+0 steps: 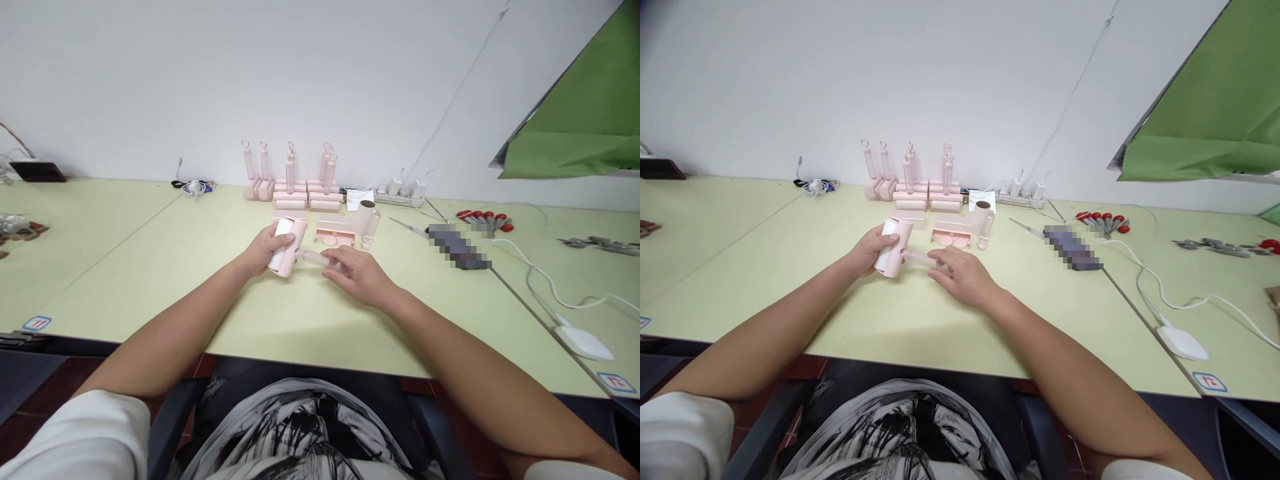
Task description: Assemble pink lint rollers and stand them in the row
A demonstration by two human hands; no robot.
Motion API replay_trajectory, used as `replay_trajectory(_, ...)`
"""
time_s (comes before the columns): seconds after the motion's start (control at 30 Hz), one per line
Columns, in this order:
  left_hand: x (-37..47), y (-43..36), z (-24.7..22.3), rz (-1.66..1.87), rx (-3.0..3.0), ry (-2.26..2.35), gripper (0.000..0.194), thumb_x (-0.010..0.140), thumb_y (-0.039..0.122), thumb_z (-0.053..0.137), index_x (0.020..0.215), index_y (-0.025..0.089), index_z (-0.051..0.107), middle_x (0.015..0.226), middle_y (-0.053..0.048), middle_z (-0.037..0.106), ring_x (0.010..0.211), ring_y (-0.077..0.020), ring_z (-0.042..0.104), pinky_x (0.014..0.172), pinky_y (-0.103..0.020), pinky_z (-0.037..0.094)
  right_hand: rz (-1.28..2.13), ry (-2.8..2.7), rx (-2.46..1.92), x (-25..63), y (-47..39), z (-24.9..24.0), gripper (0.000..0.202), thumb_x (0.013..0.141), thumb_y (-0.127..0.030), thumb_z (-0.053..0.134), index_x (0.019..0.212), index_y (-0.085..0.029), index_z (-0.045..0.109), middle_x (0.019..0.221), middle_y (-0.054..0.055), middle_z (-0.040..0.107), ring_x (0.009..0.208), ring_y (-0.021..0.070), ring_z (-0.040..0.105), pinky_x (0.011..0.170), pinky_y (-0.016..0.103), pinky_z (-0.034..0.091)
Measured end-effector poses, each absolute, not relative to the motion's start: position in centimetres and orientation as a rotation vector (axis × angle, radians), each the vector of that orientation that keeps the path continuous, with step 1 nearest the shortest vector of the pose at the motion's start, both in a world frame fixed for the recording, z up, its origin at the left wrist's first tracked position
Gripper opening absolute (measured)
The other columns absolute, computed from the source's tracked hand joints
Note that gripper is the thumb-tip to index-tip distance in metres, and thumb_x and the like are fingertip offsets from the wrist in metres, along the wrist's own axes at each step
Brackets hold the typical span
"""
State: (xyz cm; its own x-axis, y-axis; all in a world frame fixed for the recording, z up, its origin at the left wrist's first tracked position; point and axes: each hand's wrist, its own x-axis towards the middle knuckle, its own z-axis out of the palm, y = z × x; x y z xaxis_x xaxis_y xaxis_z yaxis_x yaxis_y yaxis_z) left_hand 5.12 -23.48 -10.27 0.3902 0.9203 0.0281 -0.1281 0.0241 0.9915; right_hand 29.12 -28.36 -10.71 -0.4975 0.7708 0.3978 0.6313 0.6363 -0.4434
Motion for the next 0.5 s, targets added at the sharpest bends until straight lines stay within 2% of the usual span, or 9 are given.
replay_trajectory(0.2, 5.16, -23.55, -10.29, 0.978, 1.307, 0.812, 0.050, 0.064, 0.049, 0.077, 0.094, 0.018, 0.052, 0.070, -0.002, 0.066, 0.056, -0.0175, 0.062, 0.054, -0.029, 0.048, 0.492, -2.279, -1.087, 29.05, -28.59, -10.60, 0.037, 0.093, -0.037, 0.053, 0.121, -0.017, 0.067, 0.099, 0.008, 0.073, 0.074, 0.0165, 0.061, 0.070, 0.027, 0.044)
replay_trajectory(0.33, 5.25, -23.71, -10.36, 0.977, 1.356, 0.826, 0.054, 0.065, 0.049, 0.076, 0.102, 0.018, 0.052, 0.072, -0.001, 0.066, 0.058, -0.0180, 0.062, 0.057, -0.030, 0.049, 0.570, -2.283, -1.086, 29.05, -28.63, -10.53, 0.036, 0.094, -0.038, 0.050, 0.118, -0.019, 0.069, 0.087, 0.005, 0.072, 0.067, 0.0144, 0.057, 0.065, 0.025, 0.040)
replay_trajectory(0.5, 5.15, -23.70, -10.59, 0.979, 1.468, 0.845, 0.053, 0.067, 0.051, 0.074, 0.103, 0.018, 0.053, 0.075, -0.001, 0.065, 0.065, -0.0184, 0.061, 0.062, -0.030, 0.048, 0.667, -2.318, -1.090, 29.00, -28.66, -10.41, 0.034, 0.096, -0.038, 0.046, 0.114, -0.019, 0.068, 0.072, 0.000, 0.064, 0.061, 0.0131, 0.050, 0.060, 0.024, 0.035)
